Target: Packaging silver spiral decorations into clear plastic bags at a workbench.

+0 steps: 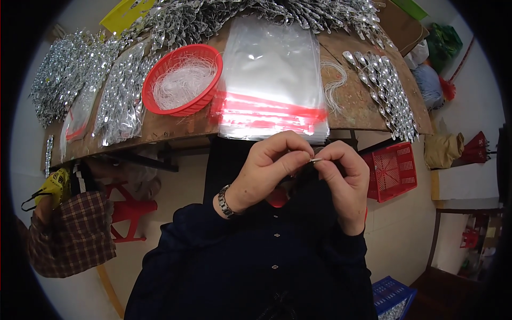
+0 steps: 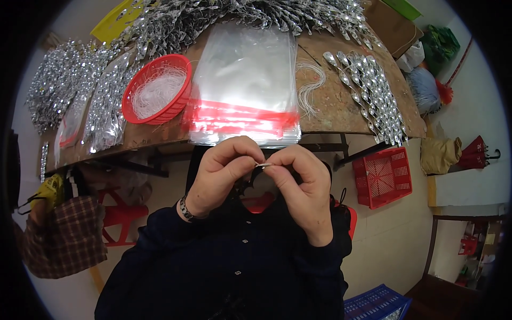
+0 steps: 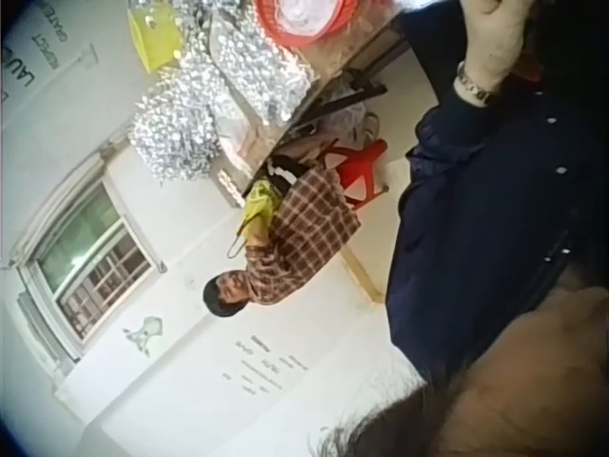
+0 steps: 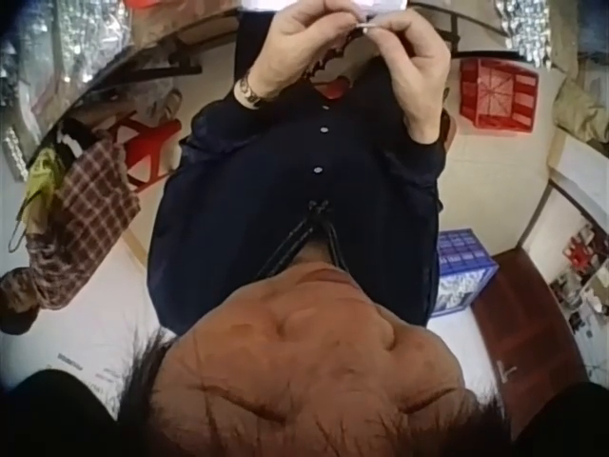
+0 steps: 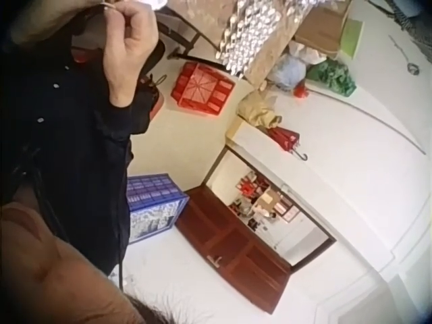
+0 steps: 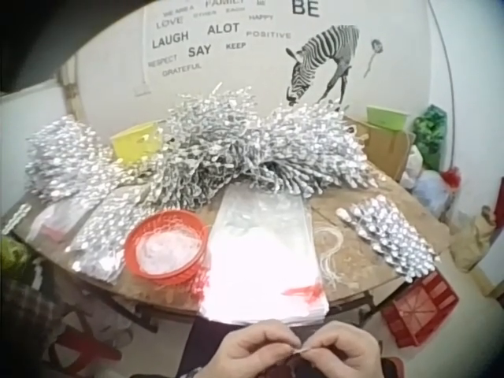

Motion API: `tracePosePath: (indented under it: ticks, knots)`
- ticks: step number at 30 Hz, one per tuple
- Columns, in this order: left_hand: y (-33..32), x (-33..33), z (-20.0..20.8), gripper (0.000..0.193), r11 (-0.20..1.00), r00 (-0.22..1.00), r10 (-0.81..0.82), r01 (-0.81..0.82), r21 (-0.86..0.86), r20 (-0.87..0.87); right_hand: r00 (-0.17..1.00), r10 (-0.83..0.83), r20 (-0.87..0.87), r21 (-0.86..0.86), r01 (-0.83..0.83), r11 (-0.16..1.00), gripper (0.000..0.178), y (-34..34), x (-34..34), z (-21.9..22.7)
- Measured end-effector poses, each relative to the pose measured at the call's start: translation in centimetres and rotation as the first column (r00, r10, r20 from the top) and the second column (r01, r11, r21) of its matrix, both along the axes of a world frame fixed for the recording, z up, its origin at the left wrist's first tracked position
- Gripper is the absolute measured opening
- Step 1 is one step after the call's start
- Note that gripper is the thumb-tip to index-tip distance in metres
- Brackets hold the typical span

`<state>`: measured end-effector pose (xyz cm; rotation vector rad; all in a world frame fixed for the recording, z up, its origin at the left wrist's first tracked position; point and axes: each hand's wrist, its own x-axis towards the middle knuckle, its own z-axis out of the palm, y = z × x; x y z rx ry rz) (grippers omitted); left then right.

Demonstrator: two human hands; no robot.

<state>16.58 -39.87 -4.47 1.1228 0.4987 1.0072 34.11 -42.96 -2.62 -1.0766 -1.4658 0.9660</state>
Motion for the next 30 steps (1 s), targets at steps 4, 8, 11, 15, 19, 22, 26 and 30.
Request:
tracePosePath:
  ticks: [4, 8, 11, 15, 19, 22, 26, 30]
  knots:
    - [-0.2, -0.4, 0.7, 0.007, 0.989, 0.998, 0.011, -0.001, 0.150, -0.061, 0.998, 0.038, 0.052, 0.018, -0.039, 0.999, 0.002, -0.5, 0.0, 1.6]
    - [0.0, -0.4, 1.8, 0.004, 0.916, 0.995, 0.063, -0.027, 0.400, -0.077, 0.990, 0.078, 0.115, 0.144, -0.094, 0.985, 0.005, -0.7, 0.1, 2.9]
    - [0.3, -0.4, 3.7, 0.005, 0.840, 0.991, 0.085, -0.017, 0.542, -0.102, 0.983, 0.069, 0.168, 0.266, -0.113, 0.957, 0.008, -0.9, 0.3, 4.2]
    - [0.5, -0.3, 7.0, 0.007, 0.730, 0.994, 0.061, 0.017, 0.683, -0.090, 0.993, 0.048, 0.109, 0.392, -0.087, 0.916, 0.014, -1.4, 0.4, 6.3]
    - [1.1, 0.3, 9.7, 0.008, 0.652, 0.999, 0.022, 0.011, 0.758, -0.033, 0.988, 0.065, 0.140, 0.596, -0.137, 0.791, 0.019, -1.0, 1.3, 8.5]
    - [1.3, 1.3, 11.6, 0.010, 0.573, 1.000, -0.004, -0.005, 0.819, 0.009, 0.976, 0.060, 0.207, 0.684, -0.188, 0.705, 0.024, -0.9, 2.6, 9.9]
    - [1.0, 1.0, 12.9, 0.010, 0.544, 0.999, 0.005, -0.039, 0.838, 0.044, 0.966, 0.023, 0.259, 0.768, -0.221, 0.601, 0.021, -0.6, 2.2, 10.5]
    - [1.2, 0.5, 14.1, 0.012, 0.472, 0.999, 0.028, -0.048, 0.880, 0.039, 0.964, 0.015, 0.266, 0.812, -0.232, 0.536, 0.016, 0.3, 1.3, 10.5]
